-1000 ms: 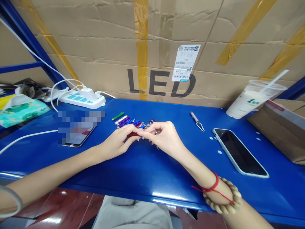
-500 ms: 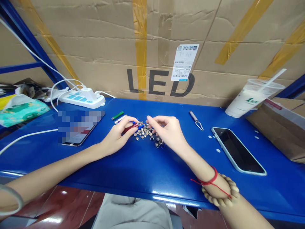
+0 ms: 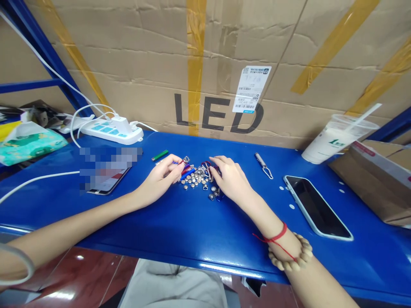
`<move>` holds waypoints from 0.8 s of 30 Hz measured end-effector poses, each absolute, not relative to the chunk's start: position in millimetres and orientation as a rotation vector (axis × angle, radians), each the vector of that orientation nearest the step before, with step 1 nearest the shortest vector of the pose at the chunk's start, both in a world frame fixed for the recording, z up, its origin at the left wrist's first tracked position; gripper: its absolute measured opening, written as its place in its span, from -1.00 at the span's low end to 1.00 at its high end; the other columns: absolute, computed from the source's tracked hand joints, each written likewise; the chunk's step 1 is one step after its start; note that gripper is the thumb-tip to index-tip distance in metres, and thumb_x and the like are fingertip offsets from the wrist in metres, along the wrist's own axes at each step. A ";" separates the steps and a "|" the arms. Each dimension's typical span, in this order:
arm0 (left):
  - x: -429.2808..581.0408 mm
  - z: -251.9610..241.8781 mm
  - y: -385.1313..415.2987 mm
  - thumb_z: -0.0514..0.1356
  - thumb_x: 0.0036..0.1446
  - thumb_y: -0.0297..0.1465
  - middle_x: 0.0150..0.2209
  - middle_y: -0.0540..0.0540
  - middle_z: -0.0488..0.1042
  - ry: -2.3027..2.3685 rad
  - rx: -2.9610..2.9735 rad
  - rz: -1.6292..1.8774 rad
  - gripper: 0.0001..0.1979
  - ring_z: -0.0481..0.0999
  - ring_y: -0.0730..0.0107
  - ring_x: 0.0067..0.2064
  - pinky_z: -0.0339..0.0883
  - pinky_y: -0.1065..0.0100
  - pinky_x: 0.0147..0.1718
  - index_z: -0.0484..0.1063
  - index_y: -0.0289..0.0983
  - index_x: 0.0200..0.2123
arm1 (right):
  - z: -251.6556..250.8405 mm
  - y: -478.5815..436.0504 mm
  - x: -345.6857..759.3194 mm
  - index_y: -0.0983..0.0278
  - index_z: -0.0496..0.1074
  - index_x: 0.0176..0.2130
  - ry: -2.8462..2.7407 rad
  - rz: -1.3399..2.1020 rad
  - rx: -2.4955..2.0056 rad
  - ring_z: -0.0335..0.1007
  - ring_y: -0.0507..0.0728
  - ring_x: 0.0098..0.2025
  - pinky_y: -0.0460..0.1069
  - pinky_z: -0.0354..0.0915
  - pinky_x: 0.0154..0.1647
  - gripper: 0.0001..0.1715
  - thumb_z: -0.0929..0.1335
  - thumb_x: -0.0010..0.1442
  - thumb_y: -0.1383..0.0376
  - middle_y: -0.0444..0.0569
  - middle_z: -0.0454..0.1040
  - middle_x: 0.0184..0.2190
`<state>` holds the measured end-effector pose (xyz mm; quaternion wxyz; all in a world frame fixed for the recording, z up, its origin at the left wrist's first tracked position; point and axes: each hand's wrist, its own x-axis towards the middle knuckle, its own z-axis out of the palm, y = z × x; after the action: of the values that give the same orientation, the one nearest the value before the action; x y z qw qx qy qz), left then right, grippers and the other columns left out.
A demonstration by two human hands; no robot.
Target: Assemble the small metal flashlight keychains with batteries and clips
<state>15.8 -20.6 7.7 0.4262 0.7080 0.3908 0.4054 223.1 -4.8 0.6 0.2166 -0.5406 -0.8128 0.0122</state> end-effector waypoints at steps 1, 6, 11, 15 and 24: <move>16.0 8.5 -21.2 0.00 0.22 -0.20 -0.59 0.14 0.10 0.972 1.767 1.012 -0.78 0.09 0.56 -0.55 -0.01 0.48 -0.55 0.18 -0.24 -0.34 | -1.6 -3.8 223.5 0.25 0.28 0.10 -2.286 0.054 -1.472 0.21 0.27 0.14 0.22 0.18 0.06 -0.56 0.16 0.28 0.21 0.10 0.32 0.10; 15.2 12.6 -23.3 -0.03 0.23 -0.19 -0.60 0.13 0.10 0.996 1.761 0.991 -0.75 0.10 0.55 -0.55 0.01 0.48 -0.54 0.18 -0.25 -0.37 | -10.5 1.2 225.0 0.22 0.23 0.14 -2.402 0.190 -1.386 0.15 0.24 0.19 0.24 0.10 0.11 -0.53 0.13 0.30 0.16 0.12 0.27 0.15; 15.4 15.0 -24.1 -0.04 0.24 -0.21 -0.60 0.13 0.10 0.986 1.743 0.986 -0.76 0.10 0.55 -0.55 0.01 0.48 -0.53 0.16 -0.24 -0.39 | -3.1 3.1 226.0 0.23 0.42 -0.06 -2.378 0.193 -1.339 0.39 0.19 -0.07 0.13 0.26 -0.06 -0.69 0.22 0.23 0.31 0.04 0.47 -0.10; 16.3 16.0 -25.3 -0.05 0.25 -0.22 -0.61 0.13 0.10 0.974 1.721 0.970 -0.76 0.10 0.55 -0.55 0.01 0.47 -0.53 0.14 -0.24 -0.39 | 2.9 2.1 225.1 0.27 0.51 -0.23 -2.297 0.154 -1.297 0.46 0.14 -0.26 0.04 0.31 -0.20 -0.77 0.29 0.14 0.40 0.01 0.55 -0.29; 17.8 13.5 -24.2 -0.23 0.29 -0.15 -0.61 0.08 0.19 0.951 1.743 0.930 -0.59 0.18 0.50 -0.52 0.09 0.41 -0.46 0.09 -0.25 -0.52 | 16.0 -11.0 213.8 0.29 0.49 -0.13 -1.714 0.659 -1.188 0.47 0.09 -0.35 0.00 0.39 -0.30 -0.59 0.40 0.03 0.14 0.00 0.56 -0.35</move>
<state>17.8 -24.2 13.5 0.4569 0.7073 0.3857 0.3772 213.8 -11.0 16.0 0.4593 -0.4824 -0.6962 0.2678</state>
